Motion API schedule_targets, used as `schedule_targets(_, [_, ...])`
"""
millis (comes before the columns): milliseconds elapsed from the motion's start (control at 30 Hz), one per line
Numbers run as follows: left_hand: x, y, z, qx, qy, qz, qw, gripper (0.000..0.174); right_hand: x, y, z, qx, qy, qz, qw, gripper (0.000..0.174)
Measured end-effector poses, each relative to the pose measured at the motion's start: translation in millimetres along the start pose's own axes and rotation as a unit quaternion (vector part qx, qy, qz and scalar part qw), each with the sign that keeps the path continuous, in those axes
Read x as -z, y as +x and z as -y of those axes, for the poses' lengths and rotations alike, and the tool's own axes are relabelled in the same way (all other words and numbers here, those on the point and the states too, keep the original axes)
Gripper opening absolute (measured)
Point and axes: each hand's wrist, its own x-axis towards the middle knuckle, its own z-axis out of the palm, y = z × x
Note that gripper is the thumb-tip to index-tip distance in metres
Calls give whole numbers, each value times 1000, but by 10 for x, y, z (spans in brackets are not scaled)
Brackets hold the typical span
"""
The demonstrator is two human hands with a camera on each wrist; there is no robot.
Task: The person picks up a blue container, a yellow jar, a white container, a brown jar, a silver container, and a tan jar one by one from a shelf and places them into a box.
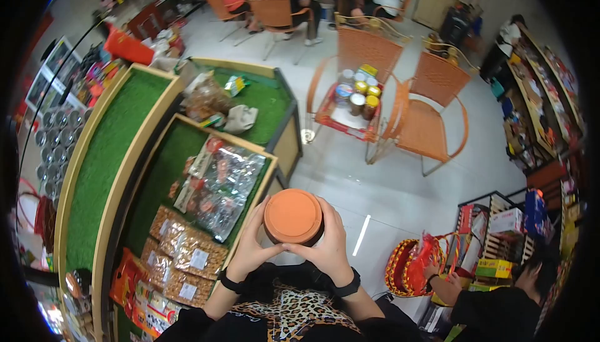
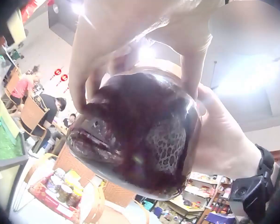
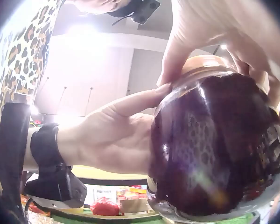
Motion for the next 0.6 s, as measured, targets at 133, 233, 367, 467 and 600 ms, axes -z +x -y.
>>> schedule_targets(133, [-335,381,-79,-10,-12,78,997,96,375,-44,-174,-34,2,-64,997,97])
schedule_targets(233, [-491,592,-69,-3,-27,121,992,94,521,-54,-274,-54,-41,-106,992,97])
schedule_targets(367, [-608,907,-7,-20,-27,147,989,91,627,88,-391,-70,-54,-130,988,97])
schedule_targets(467, [-633,1238,52,-23,-37,158,986,90,685,349,-445,-71,-60,-143,985,96])
schedule_targets(600, [-589,1856,152,-55,-31,179,982,91,700,868,-580,-58,-63,-170,982,94])
